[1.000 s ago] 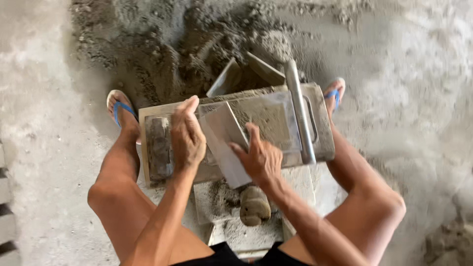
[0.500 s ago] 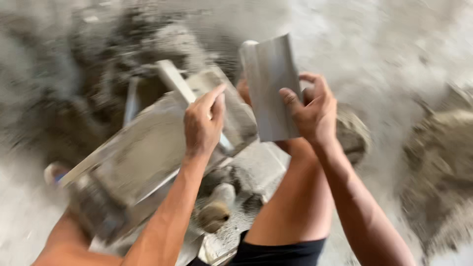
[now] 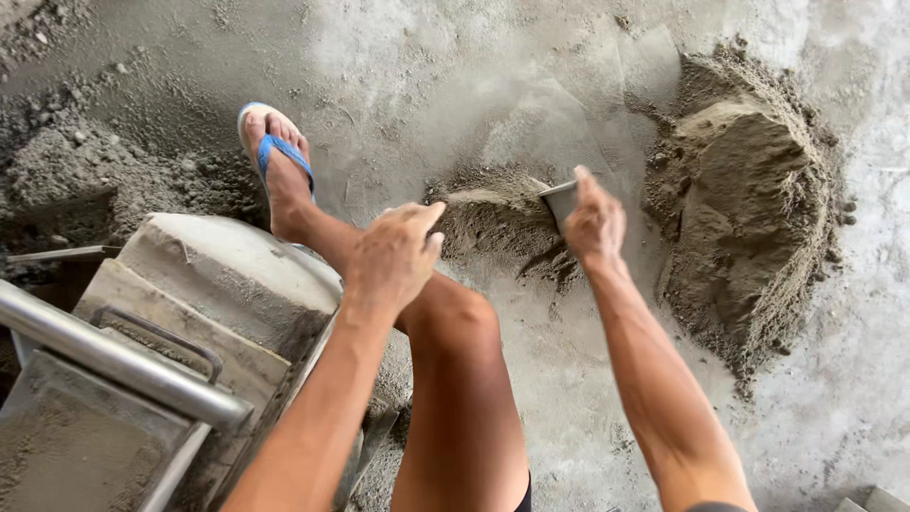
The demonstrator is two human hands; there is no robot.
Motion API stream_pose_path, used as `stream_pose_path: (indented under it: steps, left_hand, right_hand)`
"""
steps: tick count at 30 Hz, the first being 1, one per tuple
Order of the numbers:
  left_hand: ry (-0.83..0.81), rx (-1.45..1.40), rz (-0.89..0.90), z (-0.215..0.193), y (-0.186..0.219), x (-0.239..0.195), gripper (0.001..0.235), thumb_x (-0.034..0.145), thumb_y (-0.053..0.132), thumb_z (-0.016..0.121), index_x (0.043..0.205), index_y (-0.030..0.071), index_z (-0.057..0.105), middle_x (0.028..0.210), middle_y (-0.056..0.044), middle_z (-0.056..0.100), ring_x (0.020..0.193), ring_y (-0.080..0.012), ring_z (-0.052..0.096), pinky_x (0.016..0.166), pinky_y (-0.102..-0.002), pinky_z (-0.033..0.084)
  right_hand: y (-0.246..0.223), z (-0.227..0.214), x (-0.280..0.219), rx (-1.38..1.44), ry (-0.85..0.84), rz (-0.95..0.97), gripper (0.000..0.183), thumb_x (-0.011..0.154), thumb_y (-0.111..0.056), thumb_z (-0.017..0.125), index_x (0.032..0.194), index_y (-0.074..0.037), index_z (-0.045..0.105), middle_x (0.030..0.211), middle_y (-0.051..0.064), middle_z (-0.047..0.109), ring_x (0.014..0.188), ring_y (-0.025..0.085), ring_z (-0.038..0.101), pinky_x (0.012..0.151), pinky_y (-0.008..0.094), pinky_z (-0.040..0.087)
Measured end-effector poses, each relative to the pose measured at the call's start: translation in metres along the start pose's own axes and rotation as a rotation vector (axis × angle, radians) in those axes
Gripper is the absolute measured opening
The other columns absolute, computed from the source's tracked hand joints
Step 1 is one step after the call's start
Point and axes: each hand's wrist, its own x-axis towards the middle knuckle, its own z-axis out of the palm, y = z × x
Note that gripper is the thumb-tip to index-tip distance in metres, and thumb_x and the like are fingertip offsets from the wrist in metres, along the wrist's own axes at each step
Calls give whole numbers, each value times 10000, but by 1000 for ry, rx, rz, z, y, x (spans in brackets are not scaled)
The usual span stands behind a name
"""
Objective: The person scoops wet concrete into a metal mold, levels the surface with a straight edge, and removes excess material. They then flip the mold to release the formed brick and place it onto a stack of similar bricks. The process is repeated multiple times.
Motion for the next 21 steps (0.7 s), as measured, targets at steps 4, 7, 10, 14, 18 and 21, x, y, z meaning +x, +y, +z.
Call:
stream_pose_path:
  steps: [4,7,10,14,18,21]
  left_hand:
    - [36,46,-50,-18,-18,-26,353,925,262,489,1235,114,572,1095,-138,636,1075,-259,595,968,-396,419]
    - [217,-33,-78,-22,-39,-54,349,928,264,491,1202,69,585,1055,-204,618,1049,-346,588,915,-455,453]
    - [511,-51,54,-30,-66,-89,278,880,232,556,1090,81,659,906,-154,654,894,-306,624,823,-384,494]
    - [640,-161,-57,-57,-76,-165,263,918,199,467,1083,121,656,867,-137,676,836,-301,650,748,-384,524]
    - [764,-146,-235,-73,-115,-259,262,898,165,489,1111,102,628,872,-111,662,861,-278,626,760,-375,507]
    - [928,-78,-489,-88,-146,-344,287,908,176,453,1124,106,628,904,-102,611,862,-283,587,784,-387,468]
  right_hand:
    - [-8,-5,6,139,-47,11,420,949,-6,391,1367,39,403,735,179,609,557,214,530,545,327,453]
    - [-67,-57,5,207,-3,-116,566,888,-99,537,1361,132,329,1179,363,496,1110,516,463,927,574,351]
    - [-150,-68,-10,426,125,-359,250,991,-86,416,1099,26,612,681,117,619,703,322,621,678,421,481]
    - [-290,-80,-72,535,-130,-434,169,903,-211,567,1043,-185,658,641,65,631,657,258,650,600,392,496]
    - [-390,-63,-137,569,-347,-750,276,893,-148,473,1137,-204,589,648,156,626,677,385,620,590,497,494]
    - [-446,-59,-185,460,-477,-975,447,836,-109,479,1269,-218,502,1046,102,608,907,355,597,732,463,495]
